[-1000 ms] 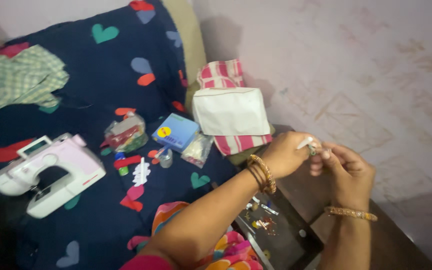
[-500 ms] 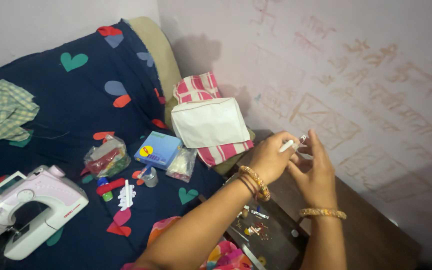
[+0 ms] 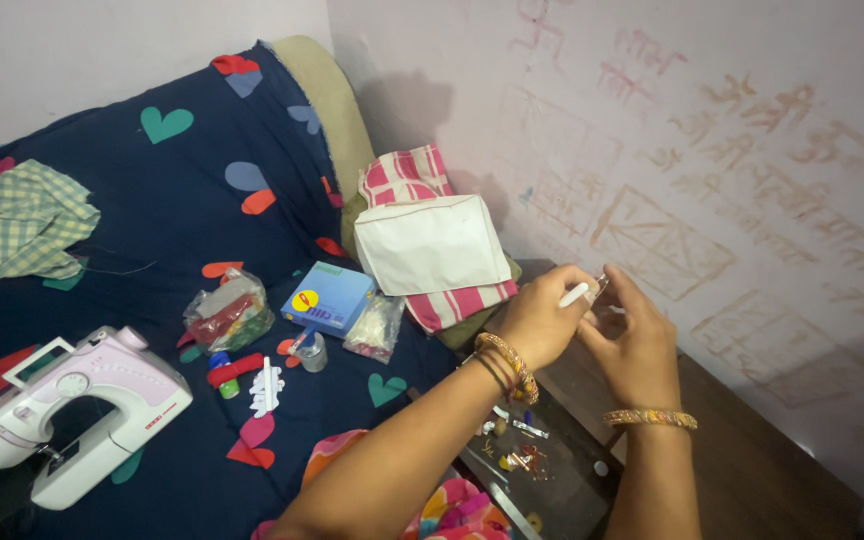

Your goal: The person organizes small sewing supplies and various items within a wooden drawer. They take items out of a blue box and plastic packaging by hand, handle them individually, and arrange them inside the drawer compartments.

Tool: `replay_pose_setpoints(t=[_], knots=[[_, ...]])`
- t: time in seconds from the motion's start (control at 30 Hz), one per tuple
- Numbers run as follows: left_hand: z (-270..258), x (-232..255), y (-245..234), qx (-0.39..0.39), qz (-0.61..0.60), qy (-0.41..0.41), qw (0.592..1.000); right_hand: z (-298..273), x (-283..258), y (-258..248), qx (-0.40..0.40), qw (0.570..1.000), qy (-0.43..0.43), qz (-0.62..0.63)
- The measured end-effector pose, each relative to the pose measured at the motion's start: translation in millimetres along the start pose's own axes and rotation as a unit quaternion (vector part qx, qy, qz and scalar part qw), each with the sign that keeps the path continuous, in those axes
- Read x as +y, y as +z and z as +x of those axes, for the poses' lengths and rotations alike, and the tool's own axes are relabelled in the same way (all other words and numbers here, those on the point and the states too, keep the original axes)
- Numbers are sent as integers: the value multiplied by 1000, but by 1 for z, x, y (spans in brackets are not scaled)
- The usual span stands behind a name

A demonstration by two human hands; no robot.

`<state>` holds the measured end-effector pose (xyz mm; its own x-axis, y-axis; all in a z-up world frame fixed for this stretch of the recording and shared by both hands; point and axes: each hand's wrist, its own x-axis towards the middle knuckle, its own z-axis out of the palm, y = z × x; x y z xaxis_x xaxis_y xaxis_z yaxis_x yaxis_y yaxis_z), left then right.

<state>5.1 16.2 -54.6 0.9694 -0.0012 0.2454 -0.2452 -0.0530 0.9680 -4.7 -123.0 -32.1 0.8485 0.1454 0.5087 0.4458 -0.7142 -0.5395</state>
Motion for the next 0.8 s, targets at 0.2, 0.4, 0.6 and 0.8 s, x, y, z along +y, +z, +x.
replay_pose_setpoints(t=[0.2,0.4,0.6,0.8], knots=[[-1,1,-3,1,4,-5,1000,-3,-5,3,27,998,-23,-48],[-1,-12,-8,40,9,9,999,-3,0,21,43,997,-65,-12],[4,-40,-28,38,-4,-12,999,-2,-2,52,32,996,-77,-20],[20,-62,-66,27,-57,-23,998,19,-13,85,-46,994,18,94]])
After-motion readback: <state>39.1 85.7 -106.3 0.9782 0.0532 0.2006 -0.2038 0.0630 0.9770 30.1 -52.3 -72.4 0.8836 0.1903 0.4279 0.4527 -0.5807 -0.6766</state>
